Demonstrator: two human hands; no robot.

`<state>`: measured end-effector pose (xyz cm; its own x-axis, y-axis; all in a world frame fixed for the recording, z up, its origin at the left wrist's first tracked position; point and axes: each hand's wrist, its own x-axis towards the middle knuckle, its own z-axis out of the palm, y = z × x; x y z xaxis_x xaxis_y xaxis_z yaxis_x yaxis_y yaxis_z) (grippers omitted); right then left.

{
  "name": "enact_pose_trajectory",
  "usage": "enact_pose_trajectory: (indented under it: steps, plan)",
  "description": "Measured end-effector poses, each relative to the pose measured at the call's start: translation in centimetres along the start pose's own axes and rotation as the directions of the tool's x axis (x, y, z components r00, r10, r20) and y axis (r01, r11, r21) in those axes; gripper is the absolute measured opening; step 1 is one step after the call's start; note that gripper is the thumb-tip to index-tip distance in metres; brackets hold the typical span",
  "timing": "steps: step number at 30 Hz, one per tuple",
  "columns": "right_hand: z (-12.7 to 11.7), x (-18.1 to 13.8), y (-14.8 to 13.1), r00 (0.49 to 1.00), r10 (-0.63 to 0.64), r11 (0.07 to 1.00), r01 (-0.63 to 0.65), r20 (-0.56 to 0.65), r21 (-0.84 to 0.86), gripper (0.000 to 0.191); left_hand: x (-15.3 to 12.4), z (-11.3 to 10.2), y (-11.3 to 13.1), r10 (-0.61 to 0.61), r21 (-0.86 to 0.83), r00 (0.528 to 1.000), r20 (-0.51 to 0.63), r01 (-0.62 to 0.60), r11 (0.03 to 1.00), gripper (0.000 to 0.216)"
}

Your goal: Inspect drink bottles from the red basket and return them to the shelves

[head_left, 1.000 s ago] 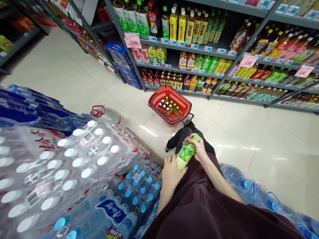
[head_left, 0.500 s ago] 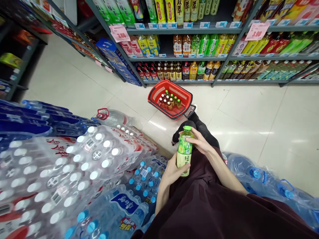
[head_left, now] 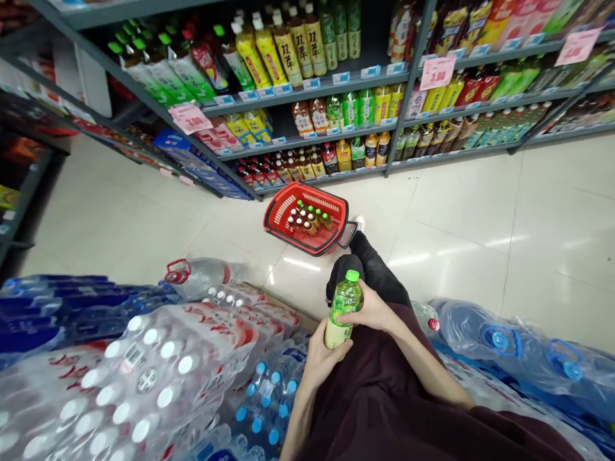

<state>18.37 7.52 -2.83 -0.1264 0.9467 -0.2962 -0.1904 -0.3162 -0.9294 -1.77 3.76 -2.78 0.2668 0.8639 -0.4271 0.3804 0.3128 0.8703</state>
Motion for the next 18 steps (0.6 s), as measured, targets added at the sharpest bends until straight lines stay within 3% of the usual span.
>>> enact_pose_trajectory:
  steps: [5, 9, 12, 14, 16, 18]
  plan:
    - [-1.2, 0.3, -1.2, 0.994, -0.044, 0.976, 0.023, -0.095, -0.218, 0.068, 3.7, 0.8, 0.2, 0.066, 0.116, 0.997, -0.040, -0.061, 0.991, 0.082]
    - [-1.8, -0.2, -1.9, 0.977, -0.046, 0.952, -0.021, -0.209, -0.305, 0.055, 6.1, 1.6, 0.9, 0.133, 0.074, 0.989, 0.065, -0.138, 0.988, 0.090]
    - [-1.4, -0.7, -0.8, 0.923, -0.120, 0.958, 0.011, -0.365, -0.285, 0.053, 7.9, 2.2, 0.9, 0.187, 0.144, 0.967, 0.174, -0.213, 0.966, 0.090]
    - [-1.0, -0.9, 0.6, 0.847, -0.127, 0.970, -0.001, -0.517, -0.241, 0.049, 9.2, 2.9, 0.4, 0.217, 0.302, 0.953, 0.214, -0.275, 0.912, 0.093]
    - [-0.6, -0.8, 1.9, 0.772, -0.117, 0.980, -0.013, -0.625, -0.201, 0.050, 10.6, 3.9, -0.4, 0.121, 0.547, 0.978, 0.171, -0.196, 0.814, 0.100]
    - [-0.6, -0.5, 2.8, 0.733, -0.178, 0.976, 0.048, -0.656, -0.212, 0.056, 11.7, 5.0, -1.3, -0.103, 0.752, 0.994, 0.044, 0.035, 0.659, 0.103]
